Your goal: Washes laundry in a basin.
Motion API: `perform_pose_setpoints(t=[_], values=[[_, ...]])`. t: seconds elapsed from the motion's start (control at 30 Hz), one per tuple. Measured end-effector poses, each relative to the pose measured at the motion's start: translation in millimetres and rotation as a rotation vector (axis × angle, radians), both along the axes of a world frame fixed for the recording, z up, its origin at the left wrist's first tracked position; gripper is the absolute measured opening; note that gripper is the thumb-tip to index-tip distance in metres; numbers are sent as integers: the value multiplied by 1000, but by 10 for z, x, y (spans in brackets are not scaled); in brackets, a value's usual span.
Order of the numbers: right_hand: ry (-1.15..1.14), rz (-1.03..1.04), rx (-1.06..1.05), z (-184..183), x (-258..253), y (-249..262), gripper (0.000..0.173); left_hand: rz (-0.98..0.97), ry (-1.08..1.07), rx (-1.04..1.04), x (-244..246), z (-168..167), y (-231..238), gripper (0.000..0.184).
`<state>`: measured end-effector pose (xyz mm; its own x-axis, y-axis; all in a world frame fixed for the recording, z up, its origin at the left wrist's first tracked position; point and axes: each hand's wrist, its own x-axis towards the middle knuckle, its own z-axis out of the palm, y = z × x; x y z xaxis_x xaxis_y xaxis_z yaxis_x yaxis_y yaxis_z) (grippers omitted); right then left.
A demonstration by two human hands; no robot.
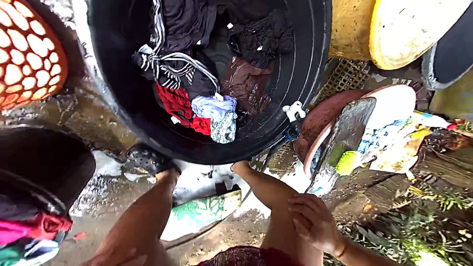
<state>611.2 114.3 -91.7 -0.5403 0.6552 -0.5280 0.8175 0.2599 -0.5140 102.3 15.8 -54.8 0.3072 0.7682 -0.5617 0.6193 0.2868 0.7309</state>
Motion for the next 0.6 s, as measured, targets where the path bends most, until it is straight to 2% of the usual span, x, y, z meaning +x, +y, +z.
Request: perform_pose_setpoints(t=[0.07, 0.2, 0.3, 0.4, 0.47, 0.53, 0.6], values=[[9, 8, -39, -3, -54, -32, 30, 25, -24, 68, 39, 45, -177, 33], [-60, 58, -192, 32, -242, 10, 27, 100, 56, 318, 228, -77, -808, 34], [-171, 116, -279, 73, -389, 103, 22, 192, 88, 294, 454, -58, -902, 34], [-345, 176, -242, 135, -424, 144, 28, 319, 156, 141, 708, -17, -877, 32], [-532, 241, -178, 179, -510, 209, 36, 381, 233, -72, 816, 15, -732, 34], [-744, 339, -154, 356, -679, 232, 45, 419, 305, -288, 875, 123, -564, 42], [-843, 448, -142, 619, -874, 255, 52, 508, 369, -394, 872, 233, -531, 52]])
